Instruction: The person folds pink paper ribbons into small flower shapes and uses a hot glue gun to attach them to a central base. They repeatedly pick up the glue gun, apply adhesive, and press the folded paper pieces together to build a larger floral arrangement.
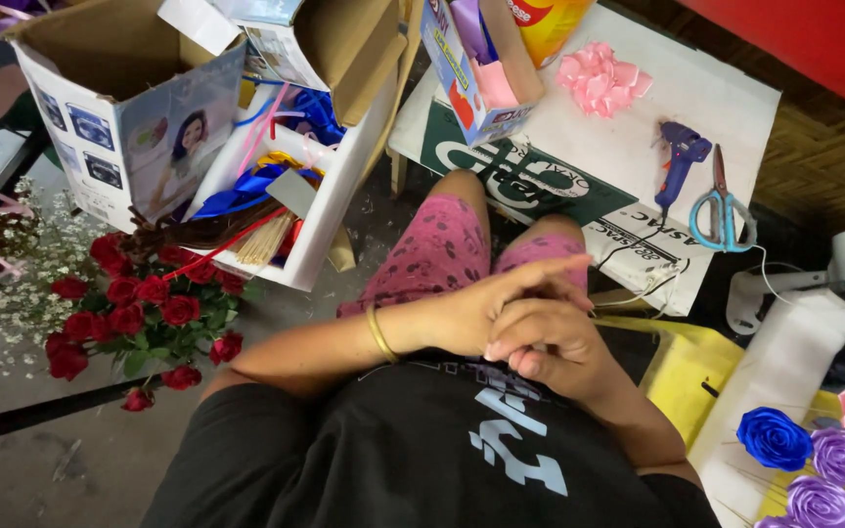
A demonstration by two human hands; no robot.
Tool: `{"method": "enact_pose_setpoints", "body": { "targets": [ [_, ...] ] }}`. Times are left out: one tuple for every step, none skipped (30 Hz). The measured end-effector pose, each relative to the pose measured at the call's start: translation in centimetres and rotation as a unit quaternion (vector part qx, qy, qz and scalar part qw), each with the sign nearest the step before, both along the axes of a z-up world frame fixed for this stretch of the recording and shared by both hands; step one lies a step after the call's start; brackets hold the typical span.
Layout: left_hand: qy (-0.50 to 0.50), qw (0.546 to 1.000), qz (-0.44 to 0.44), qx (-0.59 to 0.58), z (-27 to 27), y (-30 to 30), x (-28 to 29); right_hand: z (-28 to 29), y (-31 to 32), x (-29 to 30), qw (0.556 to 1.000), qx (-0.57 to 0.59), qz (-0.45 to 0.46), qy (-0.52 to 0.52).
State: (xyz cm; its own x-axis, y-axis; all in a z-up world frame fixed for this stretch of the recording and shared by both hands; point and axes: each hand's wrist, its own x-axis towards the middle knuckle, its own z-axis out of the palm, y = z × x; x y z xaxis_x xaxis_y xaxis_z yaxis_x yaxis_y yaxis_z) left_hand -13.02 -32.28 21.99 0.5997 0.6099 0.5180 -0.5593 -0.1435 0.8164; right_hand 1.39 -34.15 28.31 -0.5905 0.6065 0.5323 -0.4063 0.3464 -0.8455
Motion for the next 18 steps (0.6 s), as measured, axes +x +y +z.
{"method": "enact_pose_setpoints", "body": {
  "targets": [
    [0.000, 1.000, 0.000, 0.000, 0.4, -0.1, 0.1, -0.2, -0.1, 0.1, 1.000, 0.000, 0.000, 0.000],
    [-0.018, 0.999, -0.001, -0.032, 0.7, -0.3, 0.1, -0.3, -0.1, 0.1, 1.000, 0.001, -0.013, -0.020],
    [-0.036, 0.997, 0.000, -0.062, 1.1, -0.3, 0.1, -0.5, -0.1, 0.2, 0.999, 0.003, -0.025, -0.039],
    [-0.037, 0.997, 0.001, -0.061, 0.4, -0.3, 0.4, -0.9, 0.0, 0.2, 0.999, 0.004, -0.024, -0.039],
    [-0.027, 0.998, 0.019, -0.050, -0.3, -0.3, 0.7, -1.3, 0.1, 0.2, 0.999, -0.003, -0.023, -0.037],
    [-0.017, 0.998, 0.037, -0.038, -1.0, -0.2, 0.9, -1.7, 0.2, 0.3, 0.999, -0.011, -0.021, -0.035],
    [-0.016, 0.998, 0.038, -0.038, -1.6, -0.1, 1.1, -2.5, 0.3, 0.5, 0.999, -0.011, -0.021, -0.034],
    [-0.002, 0.998, 0.063, -0.019, -2.1, 0.1, 1.3, -3.4, 0.5, 0.9, 0.999, -0.026, -0.017, -0.030],
    [0.013, 0.996, 0.087, 0.000, -2.7, 0.3, 1.5, -4.3, 0.5, 1.2, 0.999, -0.041, -0.014, -0.026],
    [0.014, 0.996, 0.086, -0.001, -3.3, 0.6, 1.5, -4.5, 0.5, 1.2, 0.999, -0.042, -0.014, -0.025],
    [0.029, 0.994, 0.102, 0.019, -3.9, 1.0, 1.6, -4.6, 0.5, 1.2, 0.998, -0.063, -0.013, -0.024],
    [0.045, 0.991, 0.118, 0.039, -4.5, 1.3, 1.7, -4.8, 0.4, 1.3, 0.996, -0.083, -0.011, -0.023],
    [0.045, 0.991, 0.117, 0.038, -4.1, 1.8, 0.9, -5.0, 0.5, 1.3, 0.996, -0.084, -0.012, -0.022],
    [0.081, 0.984, 0.136, 0.084, -3.7, 2.2, 0.1, -5.1, 0.6, 1.3, 0.997, -0.058, -0.022, -0.050],
    [0.117, 0.972, 0.154, 0.131, -3.2, 2.9, -0.8, -5.3, 0.9, 1.2, 0.996, -0.031, -0.032, -0.077],
    [0.118, 0.972, 0.153, 0.131, -3.5, 3.4, -1.9, -6.5, 1.3, 1.6, 0.996, -0.030, -0.033, -0.076],
    [0.198, 0.946, 0.199, 0.163, -3.7, 4.0, -3.0, -7.8, 1.7, 2.1, 0.985, -0.034, -0.083, -0.145],
    [0.275, 0.910, 0.242, 0.194, -4.0, 4.6, -4.1, -9.1, 2.1, 2.5, 0.967, -0.038, -0.132, -0.213]
  ]
}}
